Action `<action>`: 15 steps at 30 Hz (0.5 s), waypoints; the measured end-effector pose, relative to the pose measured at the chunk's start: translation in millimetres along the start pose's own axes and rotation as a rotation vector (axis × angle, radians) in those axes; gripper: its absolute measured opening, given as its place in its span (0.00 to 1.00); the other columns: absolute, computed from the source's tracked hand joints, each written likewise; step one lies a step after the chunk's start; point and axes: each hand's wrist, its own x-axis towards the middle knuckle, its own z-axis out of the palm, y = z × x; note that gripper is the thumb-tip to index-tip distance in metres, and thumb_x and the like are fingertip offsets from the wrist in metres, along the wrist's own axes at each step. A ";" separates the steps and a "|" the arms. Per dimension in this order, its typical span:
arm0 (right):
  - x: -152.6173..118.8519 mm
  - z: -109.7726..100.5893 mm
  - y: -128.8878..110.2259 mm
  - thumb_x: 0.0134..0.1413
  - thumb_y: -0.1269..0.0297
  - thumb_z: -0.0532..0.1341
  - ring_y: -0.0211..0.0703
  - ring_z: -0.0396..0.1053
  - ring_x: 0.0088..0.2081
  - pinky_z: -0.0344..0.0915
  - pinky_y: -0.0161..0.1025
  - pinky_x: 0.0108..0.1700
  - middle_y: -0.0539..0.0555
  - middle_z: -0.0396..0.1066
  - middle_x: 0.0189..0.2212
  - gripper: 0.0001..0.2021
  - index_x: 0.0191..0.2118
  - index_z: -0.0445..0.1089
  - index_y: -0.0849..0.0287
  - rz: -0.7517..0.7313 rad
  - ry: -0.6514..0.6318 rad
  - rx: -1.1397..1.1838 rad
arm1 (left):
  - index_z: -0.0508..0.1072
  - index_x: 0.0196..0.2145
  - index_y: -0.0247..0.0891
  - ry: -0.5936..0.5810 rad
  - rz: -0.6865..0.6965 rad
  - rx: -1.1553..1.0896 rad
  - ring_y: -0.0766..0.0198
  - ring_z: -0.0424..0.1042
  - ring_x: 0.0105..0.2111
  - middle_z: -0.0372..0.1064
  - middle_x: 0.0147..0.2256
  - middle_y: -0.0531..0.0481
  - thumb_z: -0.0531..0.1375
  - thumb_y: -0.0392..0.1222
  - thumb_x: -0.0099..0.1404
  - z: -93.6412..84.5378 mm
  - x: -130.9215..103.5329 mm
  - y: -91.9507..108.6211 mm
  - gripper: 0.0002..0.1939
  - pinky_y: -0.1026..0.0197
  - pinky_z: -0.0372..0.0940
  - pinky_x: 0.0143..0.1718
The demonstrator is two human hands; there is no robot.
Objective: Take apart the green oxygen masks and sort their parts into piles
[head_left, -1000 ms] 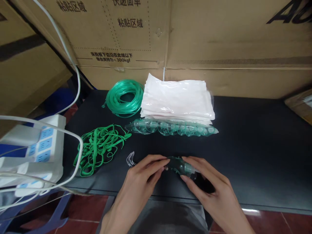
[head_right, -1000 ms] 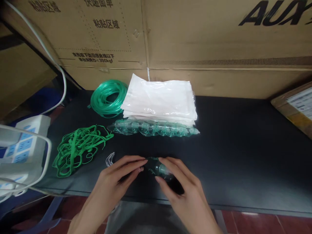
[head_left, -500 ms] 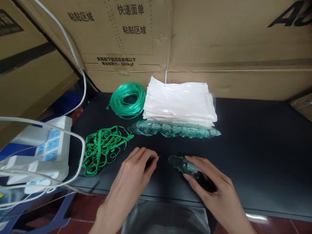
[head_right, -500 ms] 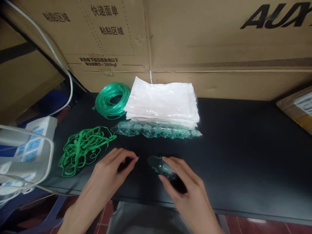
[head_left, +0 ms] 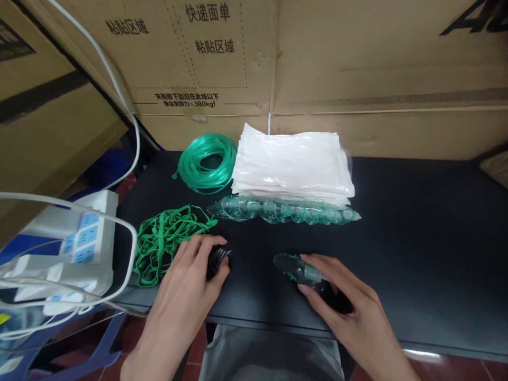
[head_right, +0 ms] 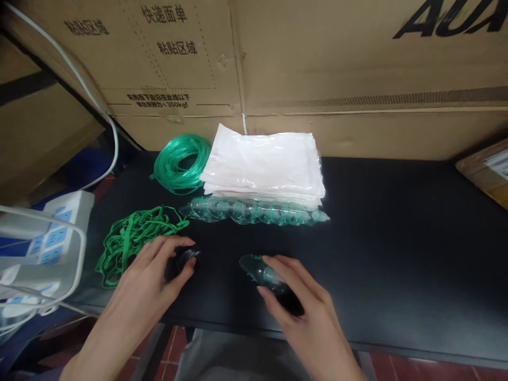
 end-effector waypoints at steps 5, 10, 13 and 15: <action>-1.4 -1.7 1.5 0.71 0.64 0.64 0.46 0.75 0.59 0.73 0.41 0.56 0.50 0.74 0.59 0.21 0.64 0.69 0.38 -0.042 -0.004 -0.031 | 0.72 0.53 0.46 -0.017 -0.084 -0.045 0.58 0.78 0.37 0.76 0.47 0.50 0.58 0.38 0.72 -0.1 -2.9 1.0 0.13 0.57 0.71 0.35; -2.6 -5.5 2.7 0.71 0.67 0.63 0.50 0.73 0.59 0.74 0.47 0.56 0.53 0.75 0.58 0.23 0.66 0.67 0.40 -0.115 0.007 -0.092 | 0.74 0.51 0.46 -0.012 -0.050 -0.041 0.56 0.80 0.39 0.77 0.47 0.50 0.57 0.39 0.73 -2.7 -3.9 -0.8 0.11 0.56 0.72 0.37; -2.4 -6.2 2.3 0.71 0.67 0.64 0.51 0.72 0.60 0.74 0.49 0.58 0.54 0.75 0.58 0.23 0.67 0.66 0.42 -0.133 0.014 -0.139 | 0.73 0.52 0.46 0.062 -0.001 -0.022 0.51 0.78 0.46 0.76 0.48 0.49 0.57 0.44 0.76 -1.2 -2.8 0.7 0.10 0.51 0.71 0.44; -2.5 -6.3 1.7 0.70 0.65 0.66 0.52 0.73 0.59 0.73 0.51 0.58 0.54 0.76 0.58 0.22 0.65 0.67 0.44 -0.125 0.017 -0.157 | 0.73 0.53 0.46 0.113 0.033 -0.030 0.49 0.76 0.48 0.76 0.49 0.49 0.57 0.47 0.78 1.0 1.3 6.8 0.10 0.49 0.69 0.47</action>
